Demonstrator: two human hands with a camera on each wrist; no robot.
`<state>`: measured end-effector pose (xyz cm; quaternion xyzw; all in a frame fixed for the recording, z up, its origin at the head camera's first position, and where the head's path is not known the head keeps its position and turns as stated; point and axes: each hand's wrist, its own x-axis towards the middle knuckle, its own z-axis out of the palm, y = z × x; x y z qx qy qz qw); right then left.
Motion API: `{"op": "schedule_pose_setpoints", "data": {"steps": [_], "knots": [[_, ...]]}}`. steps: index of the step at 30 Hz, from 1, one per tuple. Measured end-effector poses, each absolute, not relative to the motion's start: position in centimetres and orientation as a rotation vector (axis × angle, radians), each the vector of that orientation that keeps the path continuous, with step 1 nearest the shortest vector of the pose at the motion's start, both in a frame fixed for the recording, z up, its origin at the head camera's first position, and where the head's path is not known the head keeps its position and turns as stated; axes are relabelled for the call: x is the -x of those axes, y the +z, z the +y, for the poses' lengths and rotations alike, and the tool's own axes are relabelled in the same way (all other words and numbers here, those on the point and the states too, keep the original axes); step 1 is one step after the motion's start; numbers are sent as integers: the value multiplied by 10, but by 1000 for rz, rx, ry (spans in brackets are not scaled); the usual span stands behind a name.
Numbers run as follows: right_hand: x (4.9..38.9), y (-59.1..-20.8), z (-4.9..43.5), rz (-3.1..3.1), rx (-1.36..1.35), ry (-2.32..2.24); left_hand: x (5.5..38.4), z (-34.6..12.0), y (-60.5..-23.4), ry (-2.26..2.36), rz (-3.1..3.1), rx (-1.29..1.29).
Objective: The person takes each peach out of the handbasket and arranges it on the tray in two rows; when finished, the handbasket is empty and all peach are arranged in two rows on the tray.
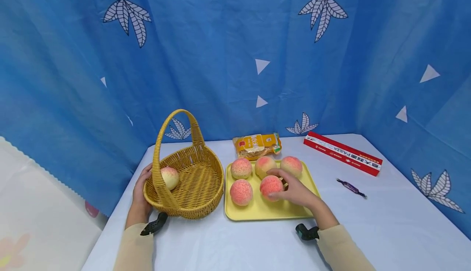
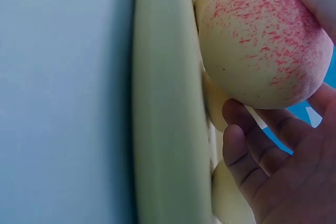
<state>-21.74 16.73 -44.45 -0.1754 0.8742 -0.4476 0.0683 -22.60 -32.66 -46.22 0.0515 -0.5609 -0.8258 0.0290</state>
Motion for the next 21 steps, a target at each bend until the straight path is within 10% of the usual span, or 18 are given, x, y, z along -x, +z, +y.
{"op": "schedule_pose_setpoints", "data": {"steps": [21], "knots": [[216, -454, 171, 2497, 529, -1333, 226, -327, -461, -2596, -1701, -147]]}}
